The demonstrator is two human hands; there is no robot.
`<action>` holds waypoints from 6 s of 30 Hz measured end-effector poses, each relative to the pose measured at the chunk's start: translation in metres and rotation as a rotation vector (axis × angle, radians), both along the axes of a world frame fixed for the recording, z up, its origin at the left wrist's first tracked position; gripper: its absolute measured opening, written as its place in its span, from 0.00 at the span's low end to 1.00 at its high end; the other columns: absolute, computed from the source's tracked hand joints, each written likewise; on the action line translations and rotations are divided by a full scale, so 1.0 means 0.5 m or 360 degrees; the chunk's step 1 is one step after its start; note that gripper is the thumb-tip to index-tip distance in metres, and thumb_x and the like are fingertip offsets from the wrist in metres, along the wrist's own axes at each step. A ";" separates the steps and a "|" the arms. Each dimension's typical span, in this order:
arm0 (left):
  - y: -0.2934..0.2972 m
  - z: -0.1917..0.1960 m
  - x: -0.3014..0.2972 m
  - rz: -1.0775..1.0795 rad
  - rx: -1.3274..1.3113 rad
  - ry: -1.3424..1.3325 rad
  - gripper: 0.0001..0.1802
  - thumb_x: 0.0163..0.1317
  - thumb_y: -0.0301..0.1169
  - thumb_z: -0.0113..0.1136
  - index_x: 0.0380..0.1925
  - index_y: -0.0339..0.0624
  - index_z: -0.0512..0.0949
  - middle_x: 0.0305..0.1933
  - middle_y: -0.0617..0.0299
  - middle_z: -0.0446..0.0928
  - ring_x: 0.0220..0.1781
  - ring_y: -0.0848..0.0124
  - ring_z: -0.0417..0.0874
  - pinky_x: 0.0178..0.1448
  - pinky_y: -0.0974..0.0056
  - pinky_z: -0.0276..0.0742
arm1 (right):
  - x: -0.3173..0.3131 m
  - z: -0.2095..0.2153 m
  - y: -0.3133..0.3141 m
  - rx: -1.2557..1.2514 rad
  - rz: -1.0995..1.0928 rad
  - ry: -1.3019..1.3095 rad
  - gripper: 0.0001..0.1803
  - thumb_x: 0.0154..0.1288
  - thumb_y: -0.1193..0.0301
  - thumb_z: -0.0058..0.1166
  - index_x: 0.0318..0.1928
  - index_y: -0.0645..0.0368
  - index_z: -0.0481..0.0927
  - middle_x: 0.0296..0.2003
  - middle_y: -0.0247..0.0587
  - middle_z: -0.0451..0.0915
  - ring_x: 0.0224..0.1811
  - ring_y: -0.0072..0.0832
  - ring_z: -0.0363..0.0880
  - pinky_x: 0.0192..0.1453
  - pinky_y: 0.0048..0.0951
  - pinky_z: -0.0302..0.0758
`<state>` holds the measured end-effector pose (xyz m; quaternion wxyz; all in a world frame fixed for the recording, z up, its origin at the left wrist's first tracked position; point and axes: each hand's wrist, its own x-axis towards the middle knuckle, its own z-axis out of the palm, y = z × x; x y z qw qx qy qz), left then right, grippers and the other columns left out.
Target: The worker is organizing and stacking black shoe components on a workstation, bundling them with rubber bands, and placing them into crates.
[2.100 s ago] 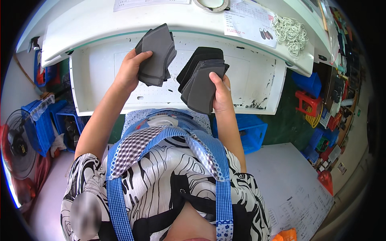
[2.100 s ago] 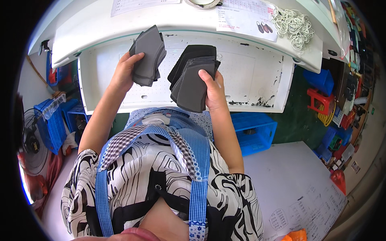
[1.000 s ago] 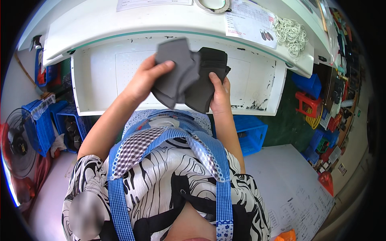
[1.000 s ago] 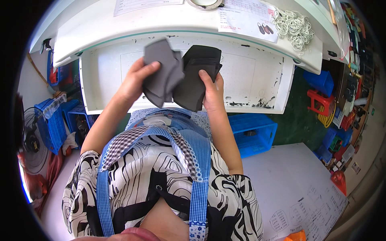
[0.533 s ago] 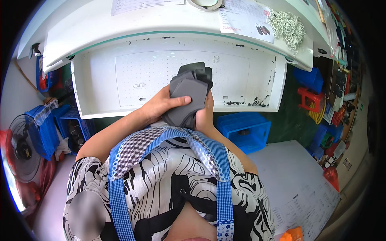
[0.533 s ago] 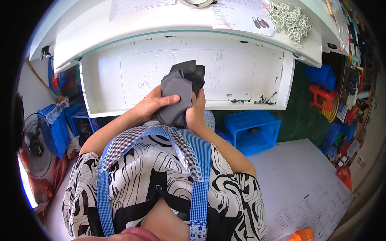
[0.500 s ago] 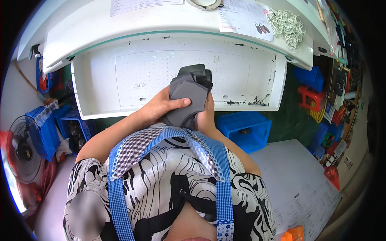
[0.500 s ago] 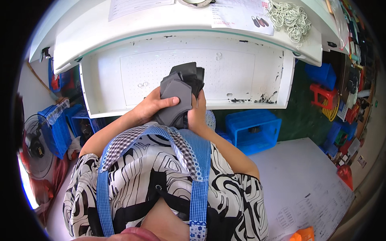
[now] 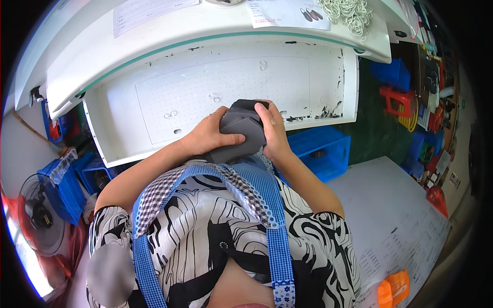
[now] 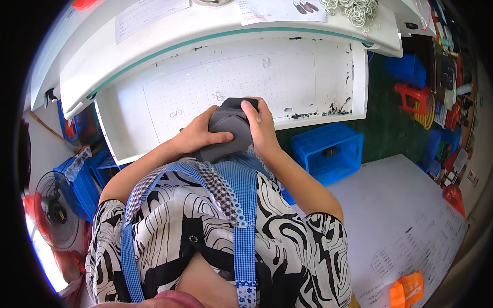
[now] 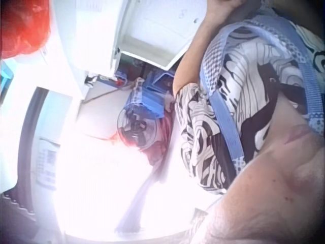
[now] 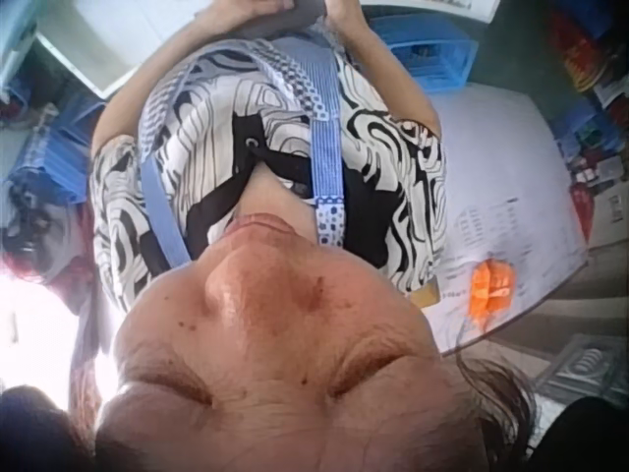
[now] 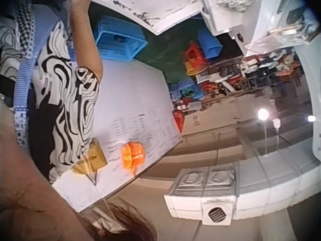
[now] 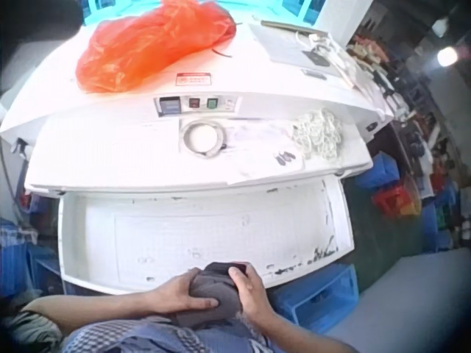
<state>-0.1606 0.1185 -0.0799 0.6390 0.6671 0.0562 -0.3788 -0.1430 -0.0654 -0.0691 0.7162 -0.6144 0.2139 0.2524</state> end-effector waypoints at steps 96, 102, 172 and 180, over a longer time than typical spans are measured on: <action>-0.065 -0.123 0.032 0.0865 -0.0813 0.1118 0.46 0.38 0.45 0.76 0.56 0.34 0.68 0.44 0.54 0.78 0.45 0.63 0.81 0.51 0.63 0.78 | -0.143 -0.274 -0.219 0.1636 -0.0400 0.0467 0.18 0.74 0.59 0.38 0.41 0.59 0.75 0.17 0.24 0.60 0.18 0.16 0.55 0.28 0.21 0.57; -0.089 -0.121 0.092 -0.0823 0.0592 -0.0582 0.38 0.44 0.42 0.70 0.56 0.43 0.69 0.41 0.51 0.76 0.40 0.53 0.81 0.47 0.55 0.78 | -0.074 -0.197 -0.198 0.1109 -0.0652 0.0483 0.19 0.72 0.62 0.44 0.52 0.64 0.76 0.19 0.24 0.59 0.21 0.13 0.55 0.25 0.18 0.55; -0.135 -0.324 -0.076 -0.0336 0.0032 0.0621 0.41 0.49 0.31 0.65 0.63 0.37 0.59 0.56 0.56 0.71 0.58 0.67 0.71 0.65 0.64 0.64 | -0.562 -0.865 -0.194 -0.1832 0.1918 -0.0201 0.19 0.61 0.71 0.48 0.53 0.49 0.78 0.57 0.41 0.72 0.68 0.42 0.60 0.68 0.63 0.53; -0.153 -0.323 -0.063 -0.0374 0.0048 0.0761 0.42 0.48 0.31 0.66 0.64 0.36 0.58 0.58 0.54 0.70 0.61 0.65 0.68 0.68 0.63 0.59 | -0.548 -0.942 -0.260 -0.1638 0.1495 -0.0478 0.25 0.56 0.57 0.56 0.55 0.47 0.77 0.59 0.39 0.72 0.66 0.41 0.62 0.67 0.59 0.55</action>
